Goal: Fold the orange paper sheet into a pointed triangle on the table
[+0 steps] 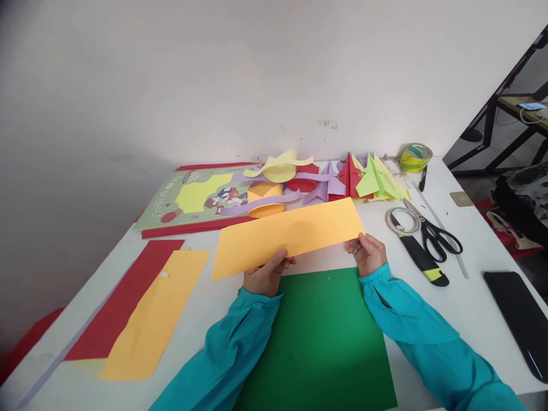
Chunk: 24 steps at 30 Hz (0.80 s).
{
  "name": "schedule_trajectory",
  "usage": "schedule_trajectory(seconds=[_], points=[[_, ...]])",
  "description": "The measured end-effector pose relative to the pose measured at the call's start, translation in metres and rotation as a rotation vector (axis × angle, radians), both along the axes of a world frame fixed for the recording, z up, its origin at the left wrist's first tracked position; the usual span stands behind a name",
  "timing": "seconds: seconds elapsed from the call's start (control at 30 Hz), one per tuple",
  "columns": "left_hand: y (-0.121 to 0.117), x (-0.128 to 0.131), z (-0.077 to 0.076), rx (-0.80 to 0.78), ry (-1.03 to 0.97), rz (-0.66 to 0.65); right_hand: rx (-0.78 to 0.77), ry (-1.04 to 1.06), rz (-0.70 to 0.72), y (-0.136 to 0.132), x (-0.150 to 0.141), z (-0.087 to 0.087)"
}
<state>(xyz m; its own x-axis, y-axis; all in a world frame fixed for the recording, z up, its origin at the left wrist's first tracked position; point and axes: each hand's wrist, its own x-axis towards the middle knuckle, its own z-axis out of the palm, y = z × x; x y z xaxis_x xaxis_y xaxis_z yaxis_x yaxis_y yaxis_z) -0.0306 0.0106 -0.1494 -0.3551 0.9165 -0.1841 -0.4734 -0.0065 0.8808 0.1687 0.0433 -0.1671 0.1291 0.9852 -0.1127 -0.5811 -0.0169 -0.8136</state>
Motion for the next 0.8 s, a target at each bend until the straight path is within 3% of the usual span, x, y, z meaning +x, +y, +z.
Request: schedule_trajectory(seconds=[0.47, 0.8], points=[[0.0019, -0.0022, -0.0035, -0.013, 0.009, -0.075, 0.015, 0.004, 0.06, -0.0025, -0.0023, -0.0008], [-0.0006, 0.0001, -0.0097, -0.006, 0.11, -0.111, -0.048, -0.072, -0.016, -0.0036, -0.0052, 0.0013]])
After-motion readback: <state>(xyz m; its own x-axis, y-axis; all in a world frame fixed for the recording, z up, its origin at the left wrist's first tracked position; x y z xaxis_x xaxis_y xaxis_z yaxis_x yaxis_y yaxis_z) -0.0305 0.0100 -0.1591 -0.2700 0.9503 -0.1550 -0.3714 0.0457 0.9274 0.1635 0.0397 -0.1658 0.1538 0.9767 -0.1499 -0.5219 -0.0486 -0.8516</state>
